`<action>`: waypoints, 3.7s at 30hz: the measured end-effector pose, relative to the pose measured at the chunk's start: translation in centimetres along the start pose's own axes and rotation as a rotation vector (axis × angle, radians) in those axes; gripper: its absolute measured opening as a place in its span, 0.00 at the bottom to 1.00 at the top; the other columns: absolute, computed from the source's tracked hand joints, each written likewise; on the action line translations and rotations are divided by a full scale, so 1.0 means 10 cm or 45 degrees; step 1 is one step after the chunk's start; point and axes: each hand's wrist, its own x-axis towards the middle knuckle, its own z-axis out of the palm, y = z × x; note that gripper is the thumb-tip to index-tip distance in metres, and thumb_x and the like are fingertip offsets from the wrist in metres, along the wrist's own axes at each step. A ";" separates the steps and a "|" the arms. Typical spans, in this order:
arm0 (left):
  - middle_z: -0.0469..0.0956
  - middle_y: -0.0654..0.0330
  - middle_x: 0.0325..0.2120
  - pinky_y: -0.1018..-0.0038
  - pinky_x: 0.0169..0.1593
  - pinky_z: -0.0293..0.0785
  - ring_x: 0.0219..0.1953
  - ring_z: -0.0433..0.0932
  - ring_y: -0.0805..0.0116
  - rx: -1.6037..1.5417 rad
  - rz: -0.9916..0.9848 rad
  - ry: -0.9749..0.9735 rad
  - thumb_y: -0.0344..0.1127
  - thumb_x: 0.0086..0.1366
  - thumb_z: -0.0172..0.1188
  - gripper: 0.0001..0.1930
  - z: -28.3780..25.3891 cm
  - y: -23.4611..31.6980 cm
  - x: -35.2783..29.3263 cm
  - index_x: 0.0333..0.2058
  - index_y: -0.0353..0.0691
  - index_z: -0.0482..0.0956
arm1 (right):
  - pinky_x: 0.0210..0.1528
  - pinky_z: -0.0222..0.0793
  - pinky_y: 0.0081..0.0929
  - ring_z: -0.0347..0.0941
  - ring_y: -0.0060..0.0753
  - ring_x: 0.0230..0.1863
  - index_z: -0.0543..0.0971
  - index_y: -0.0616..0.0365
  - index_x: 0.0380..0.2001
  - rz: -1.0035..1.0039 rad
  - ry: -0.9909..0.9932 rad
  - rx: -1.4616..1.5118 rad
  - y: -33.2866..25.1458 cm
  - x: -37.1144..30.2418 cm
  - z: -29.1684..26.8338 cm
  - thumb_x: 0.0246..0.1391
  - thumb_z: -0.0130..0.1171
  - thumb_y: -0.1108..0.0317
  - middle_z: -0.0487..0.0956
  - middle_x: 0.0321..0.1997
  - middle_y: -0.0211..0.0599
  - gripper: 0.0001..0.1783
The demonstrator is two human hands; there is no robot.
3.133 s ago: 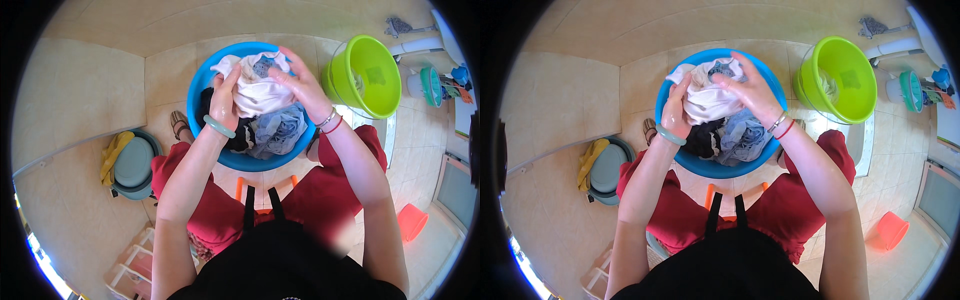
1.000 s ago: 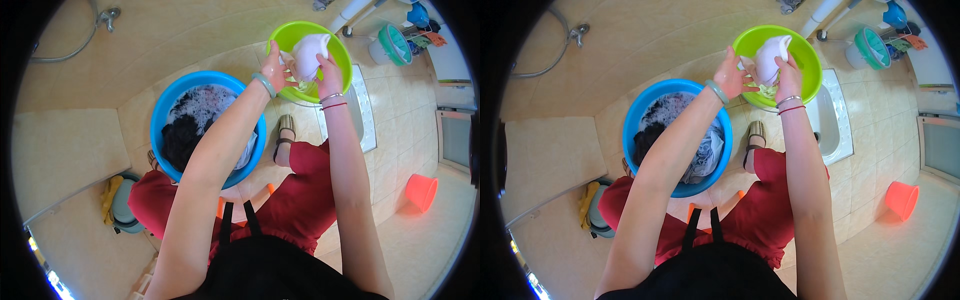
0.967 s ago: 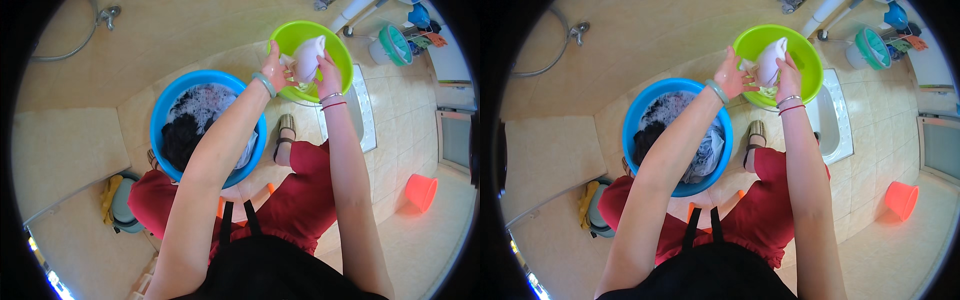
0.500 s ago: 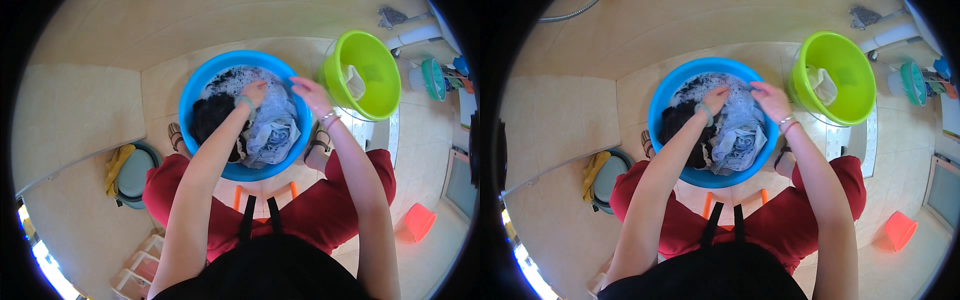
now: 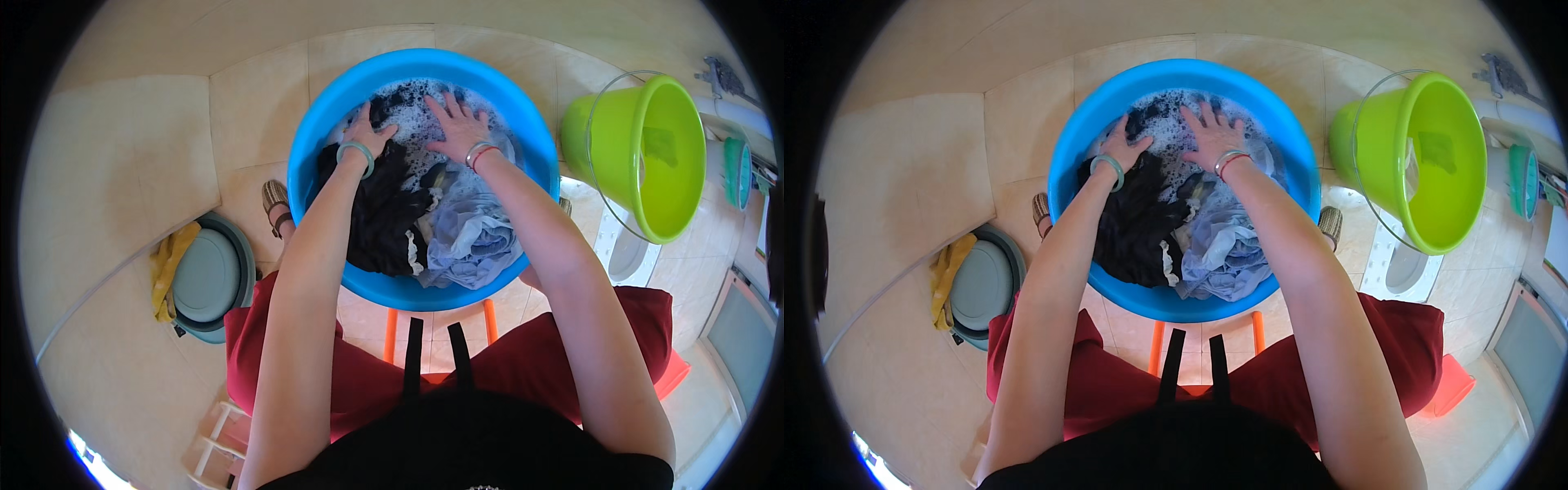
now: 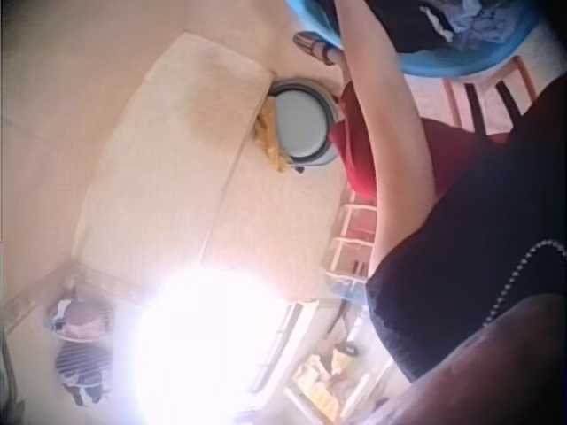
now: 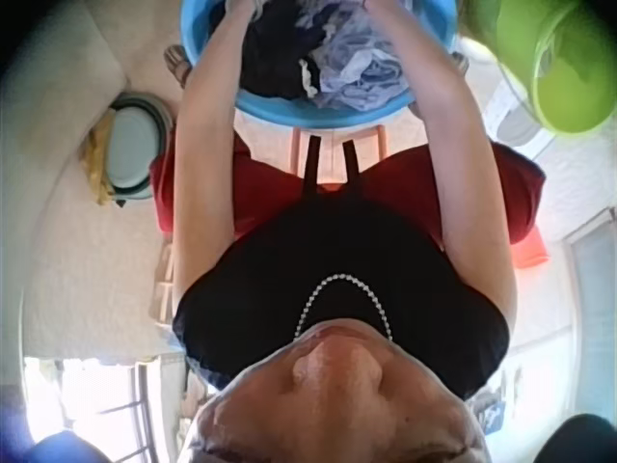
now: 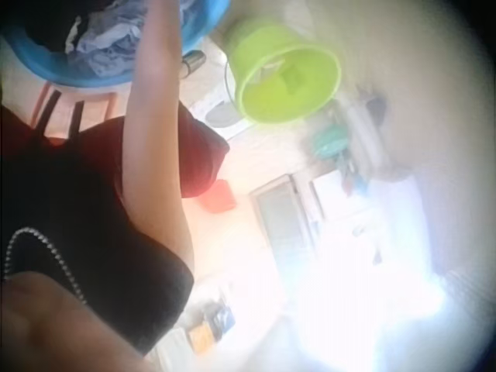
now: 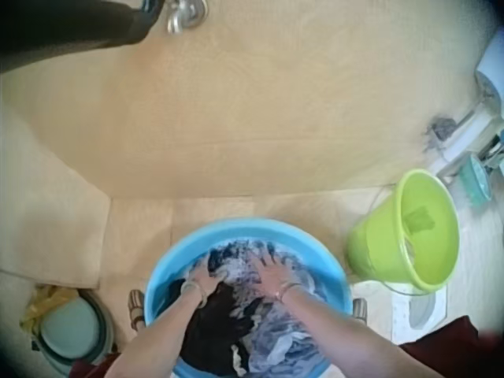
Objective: The person hand-washes various garments in a blue basin filled with soapy water. They scrub and wring out individual items, including a white cloth, a dark garment, and a light-colored piece, then transfer the washed items into a green bucket.
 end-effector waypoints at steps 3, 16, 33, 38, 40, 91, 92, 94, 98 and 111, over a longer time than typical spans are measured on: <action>0.62 0.46 0.60 0.67 0.64 0.56 0.62 0.60 0.54 0.048 -0.115 -0.107 0.61 0.56 0.56 0.42 0.07 -0.02 -0.02 0.61 0.36 0.59 | 0.62 0.51 0.56 0.61 0.49 0.62 0.59 0.38 0.62 0.049 -0.144 -0.047 0.22 -0.11 0.17 0.49 0.61 0.54 0.62 0.63 0.43 0.37; 0.81 0.59 0.32 0.74 0.43 0.69 0.35 0.77 0.69 -1.076 -0.140 0.128 0.54 0.56 0.63 0.25 0.33 -0.38 -0.91 0.36 0.33 0.80 | 0.42 0.65 0.46 0.74 0.46 0.41 0.75 0.49 0.35 0.283 0.073 0.464 0.18 -1.27 0.41 0.53 0.54 0.49 0.79 0.33 0.40 0.17; 0.79 0.55 0.40 0.62 0.52 0.66 0.46 0.75 0.57 0.366 0.191 -0.137 0.55 0.52 0.54 0.23 0.17 -0.03 -2.65 0.38 0.44 0.83 | 0.23 0.63 0.25 0.67 0.20 0.19 0.79 0.62 0.28 0.650 0.440 1.621 -0.06 -1.94 0.19 0.53 0.59 0.52 0.74 0.17 0.31 0.20; 0.78 0.56 0.42 0.64 0.52 0.65 0.49 0.74 0.60 0.602 0.131 -0.407 0.52 0.54 0.55 0.19 0.27 -0.06 -2.70 0.39 0.48 0.82 | 0.23 0.65 0.29 0.73 0.33 0.18 0.78 0.62 0.22 0.374 0.507 1.169 0.05 -1.57 -0.28 0.50 0.60 0.53 0.76 0.15 0.38 0.20; 0.77 0.57 0.43 0.65 0.53 0.65 0.50 0.73 0.60 0.624 0.138 -0.433 0.49 0.55 0.55 0.18 0.33 -0.04 -2.67 0.39 0.47 0.82 | 0.36 0.67 0.36 0.74 0.39 0.36 0.80 0.53 0.32 0.430 0.413 0.834 0.05 -1.57 -0.38 0.48 0.61 0.55 0.79 0.35 0.39 0.14; 0.72 0.59 0.51 0.68 0.59 0.64 0.57 0.68 0.62 -2.368 0.156 -0.357 0.14 0.52 0.46 0.26 -0.84 0.47 -1.10 0.51 0.38 0.70 | 0.35 0.69 0.24 0.73 0.29 0.36 0.73 0.53 0.34 0.242 0.182 2.698 -0.06 -0.72 -0.04 0.50 0.57 0.77 0.74 0.34 0.29 0.08; 0.71 0.59 0.52 0.68 0.60 0.63 0.58 0.67 0.62 -2.318 0.162 -0.301 0.12 0.49 0.44 0.29 -0.67 0.33 -0.98 0.52 0.38 0.69 | 0.32 0.68 0.21 0.73 0.27 0.33 0.73 0.53 0.33 0.233 0.333 2.596 0.04 -0.63 0.02 0.49 0.57 0.79 0.75 0.32 0.28 0.09; 0.69 0.59 0.54 0.68 0.61 0.61 0.59 0.65 0.61 -2.239 0.167 -0.178 0.10 0.45 0.42 0.34 -0.36 0.11 -0.81 0.54 0.37 0.68 | 0.31 0.64 0.15 0.71 0.20 0.30 0.74 0.55 0.31 0.196 0.451 2.366 0.13 -0.53 0.03 0.44 0.55 0.86 0.75 0.32 0.26 0.13; 0.68 0.61 0.56 0.69 0.61 0.60 0.59 0.64 0.62 -2.207 0.116 -0.042 0.11 0.48 0.44 0.34 0.05 0.05 -0.59 0.57 0.38 0.65 | 0.39 0.66 0.19 0.73 0.27 0.36 0.76 0.57 0.34 0.080 0.586 1.613 0.36 -0.24 0.20 0.42 0.55 0.85 0.76 0.34 0.32 0.15; 0.76 0.50 0.33 0.68 0.44 0.72 0.39 0.76 0.57 -0.871 -0.134 0.520 0.29 0.51 0.66 0.16 0.59 0.01 0.07 0.37 0.31 0.72 | 0.42 0.70 0.50 0.75 0.51 0.44 0.71 0.46 0.48 0.111 -0.040 -0.110 -0.04 0.44 0.52 0.54 0.52 0.63 0.73 0.50 0.47 0.17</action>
